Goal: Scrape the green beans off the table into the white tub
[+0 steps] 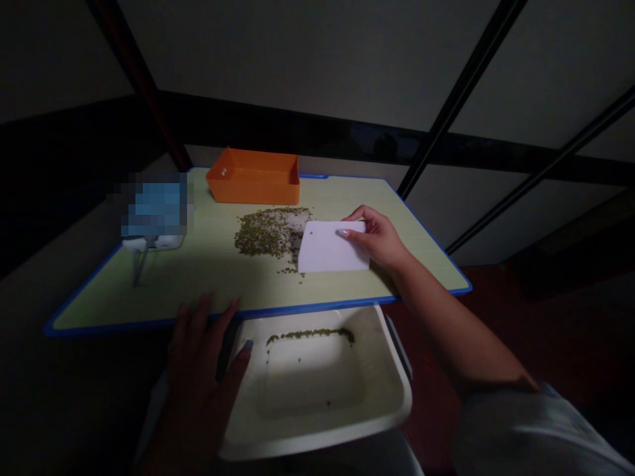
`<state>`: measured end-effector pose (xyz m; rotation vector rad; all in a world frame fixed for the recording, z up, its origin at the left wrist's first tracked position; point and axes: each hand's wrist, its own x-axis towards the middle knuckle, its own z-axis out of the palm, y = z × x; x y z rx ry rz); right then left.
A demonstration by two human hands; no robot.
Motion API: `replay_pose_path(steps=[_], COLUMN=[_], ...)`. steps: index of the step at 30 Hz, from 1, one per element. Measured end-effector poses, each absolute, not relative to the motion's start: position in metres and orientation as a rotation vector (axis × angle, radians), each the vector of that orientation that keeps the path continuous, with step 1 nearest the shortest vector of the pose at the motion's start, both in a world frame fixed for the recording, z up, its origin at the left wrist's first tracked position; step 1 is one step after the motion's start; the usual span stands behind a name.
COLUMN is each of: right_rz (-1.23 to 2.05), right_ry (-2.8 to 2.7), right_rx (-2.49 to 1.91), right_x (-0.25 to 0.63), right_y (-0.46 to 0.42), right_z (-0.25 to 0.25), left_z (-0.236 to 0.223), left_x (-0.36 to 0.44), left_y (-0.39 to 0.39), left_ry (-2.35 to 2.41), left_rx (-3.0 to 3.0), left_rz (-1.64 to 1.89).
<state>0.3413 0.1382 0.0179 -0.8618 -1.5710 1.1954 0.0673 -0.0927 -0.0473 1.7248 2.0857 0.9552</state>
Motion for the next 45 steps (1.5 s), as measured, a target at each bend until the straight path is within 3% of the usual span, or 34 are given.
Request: replay_pose_path(steps=[45], right_rz=[1.392], right_ry=[-1.670], right_rx=[-0.898], right_x=[0.340], right_y=[0.131], right_z=[0.020], left_z=[-0.056], left_x=[0.067], left_y=[-0.090], left_ry=[2.111], left_rx=[1.791], left_rz=[1.045])
